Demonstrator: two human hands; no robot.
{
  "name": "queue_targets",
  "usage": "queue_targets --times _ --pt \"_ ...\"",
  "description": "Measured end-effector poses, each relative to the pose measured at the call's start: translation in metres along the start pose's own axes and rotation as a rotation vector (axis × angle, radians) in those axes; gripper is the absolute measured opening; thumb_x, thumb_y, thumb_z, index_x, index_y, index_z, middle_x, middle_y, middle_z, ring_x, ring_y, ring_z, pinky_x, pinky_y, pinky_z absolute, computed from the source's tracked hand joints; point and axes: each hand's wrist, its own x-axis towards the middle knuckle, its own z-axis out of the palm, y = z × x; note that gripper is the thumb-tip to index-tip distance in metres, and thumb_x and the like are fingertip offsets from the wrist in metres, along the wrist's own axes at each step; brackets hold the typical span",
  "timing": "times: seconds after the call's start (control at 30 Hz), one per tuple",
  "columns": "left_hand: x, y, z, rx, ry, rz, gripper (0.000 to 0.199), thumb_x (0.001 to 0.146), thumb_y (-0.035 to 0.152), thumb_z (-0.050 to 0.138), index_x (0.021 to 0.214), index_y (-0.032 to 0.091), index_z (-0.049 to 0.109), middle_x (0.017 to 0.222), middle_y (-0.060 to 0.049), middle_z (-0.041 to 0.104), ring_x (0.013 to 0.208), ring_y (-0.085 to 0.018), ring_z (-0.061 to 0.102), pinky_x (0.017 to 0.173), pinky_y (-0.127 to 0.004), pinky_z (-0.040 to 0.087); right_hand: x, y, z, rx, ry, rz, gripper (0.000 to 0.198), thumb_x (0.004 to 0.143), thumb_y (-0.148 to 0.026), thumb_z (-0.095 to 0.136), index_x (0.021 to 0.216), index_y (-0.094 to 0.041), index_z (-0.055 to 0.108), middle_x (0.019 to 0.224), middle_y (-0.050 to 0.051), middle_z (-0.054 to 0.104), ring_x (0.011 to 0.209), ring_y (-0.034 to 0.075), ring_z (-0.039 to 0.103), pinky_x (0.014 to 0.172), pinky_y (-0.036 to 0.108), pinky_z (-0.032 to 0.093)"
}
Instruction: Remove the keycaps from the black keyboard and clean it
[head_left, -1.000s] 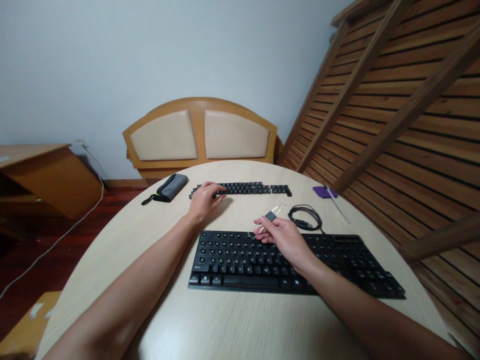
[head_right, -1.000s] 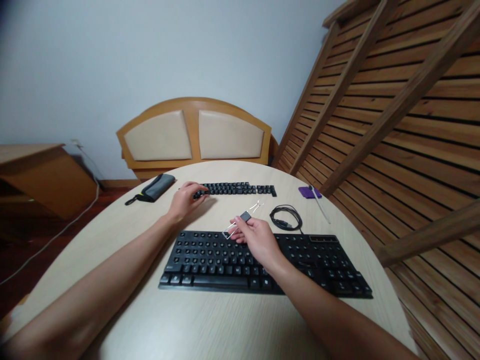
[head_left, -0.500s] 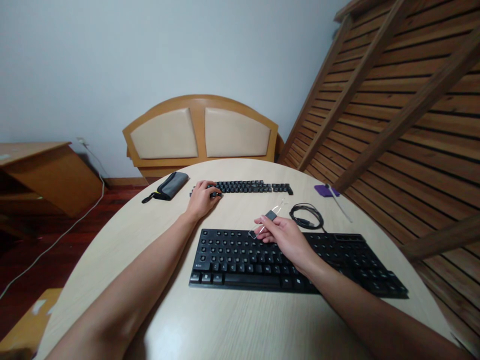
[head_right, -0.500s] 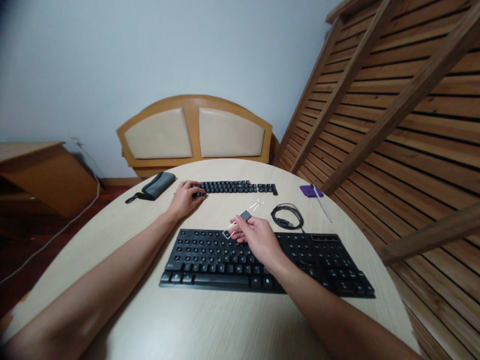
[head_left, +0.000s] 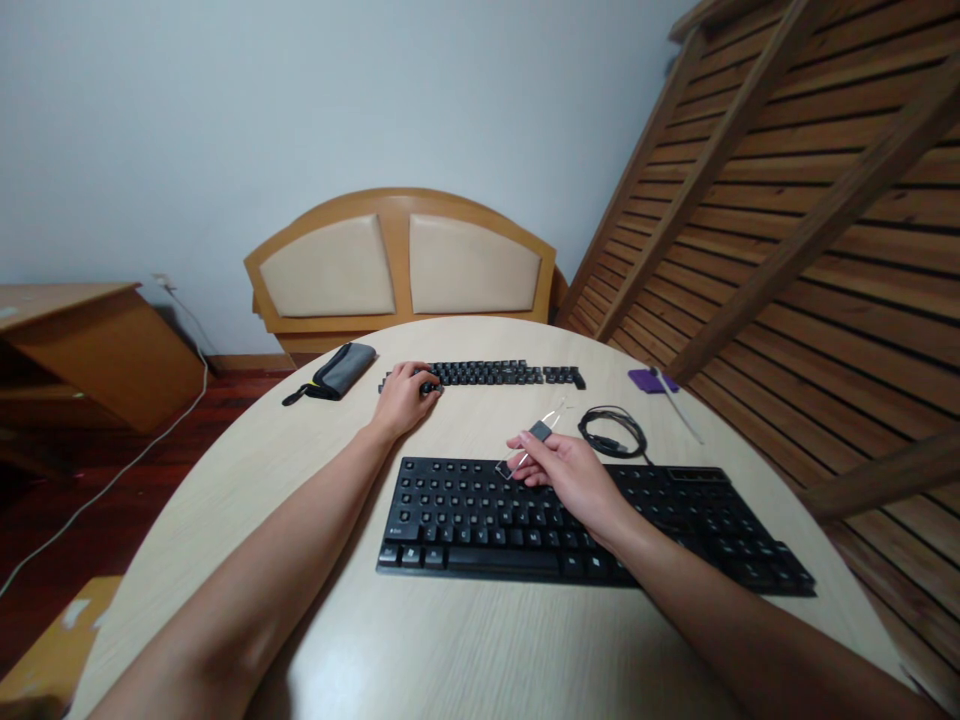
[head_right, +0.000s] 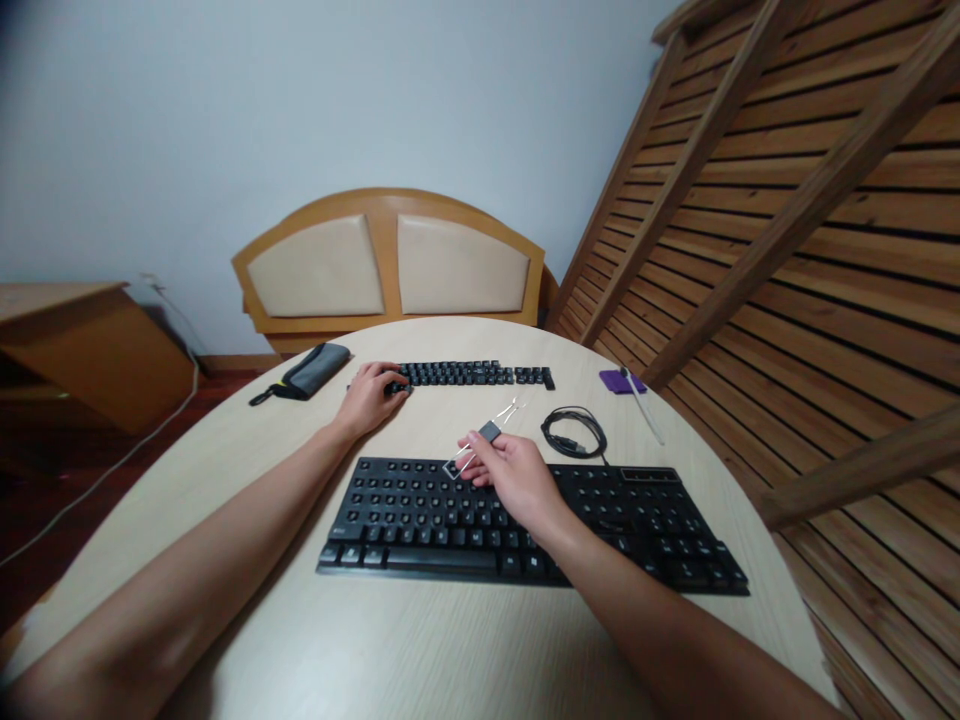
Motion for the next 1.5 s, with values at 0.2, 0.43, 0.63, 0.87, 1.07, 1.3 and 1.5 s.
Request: queue_targets --times 0.2,0.43,0.63,0.87,1.07,1.3,1.5 --pt "0.001 0.001 -0.001 0.001 -0.01 -0.006 0.014 0.085 0.025 0.067 0.098 0.023 0.072 0.12 -0.009 0.064 0.115 -0.031 0.053 0.102 -0.049 0.046 0.0 -0.001 0.001 0.009 0.007 0.019 0.041 0.085 -0.053 0.068 0.09 -0.013 0.076 0.078 0.009 0.074 0.068 0.015 0.069 0.062 0.025 0.053" --pt "0.001 0.0 0.001 0.009 -0.007 -0.023 0.015 0.085 0.024 0.067 0.098 0.024 0.072 0.121 -0.009 0.064 0.115 -0.032 0.053 0.102 -0.049 0.046 -0.001 -0.002 0.001 0.007 0.005 0.022 0.042 0.084 -0.054 0.068 0.09 -0.013 0.075 0.078 0.009 0.074 0.068 0.015 0.069 0.061 0.025 0.053" --pt "0.0 0.002 0.0 -0.012 -0.005 -0.035 0.018 0.083 0.02 0.067 0.1 0.023 0.071 0.121 -0.01 0.063 0.115 -0.033 0.053 0.102 -0.051 0.045 -0.001 -0.002 0.001 -0.007 -0.005 0.006 0.044 0.084 -0.056 0.067 0.089 -0.013 0.075 0.078 0.009 0.075 0.068 0.015 0.069 0.06 0.025 0.053" --pt "-0.001 0.023 -0.015 -0.157 -0.048 0.016 0.019 0.088 0.02 0.063 0.106 0.02 0.068 0.126 -0.013 0.06 0.122 -0.031 0.051 0.107 -0.05 0.041 -0.007 -0.008 0.003 -0.125 -0.046 -0.036 0.043 0.081 -0.056 0.07 0.085 -0.014 0.075 0.076 0.008 0.074 0.065 0.015 0.068 0.061 0.027 0.053" --pt "0.001 0.068 -0.044 -0.399 -0.382 0.189 0.013 0.089 0.028 0.066 0.1 0.022 0.07 0.096 -0.002 0.075 0.081 -0.017 0.07 0.072 -0.028 0.056 -0.02 -0.025 -0.005 -0.326 -0.194 -0.126 0.03 0.086 -0.046 0.066 0.081 -0.017 0.076 0.078 0.006 0.076 0.072 0.018 0.07 0.068 0.029 0.054" --pt "-0.01 0.114 -0.075 -0.556 -0.772 0.315 0.028 0.081 0.026 0.075 0.108 0.023 0.069 0.098 -0.003 0.075 0.084 -0.019 0.069 0.073 -0.029 0.054 -0.023 -0.027 -0.01 -0.443 -0.26 -0.202 0.027 0.09 -0.04 0.061 0.094 -0.019 0.077 0.077 0.004 0.074 0.074 0.02 0.069 0.068 0.029 0.052" --pt "-0.016 0.124 -0.087 -0.471 -0.812 0.438 0.04 0.073 0.026 0.084 0.11 0.022 0.068 0.112 -0.006 0.071 0.104 -0.025 0.066 0.093 -0.037 0.052 -0.024 -0.022 -0.007 -0.537 -0.284 -0.24 0.029 0.093 -0.041 0.058 0.09 -0.018 0.076 0.08 0.004 0.074 0.073 0.02 0.067 0.064 0.027 0.048"
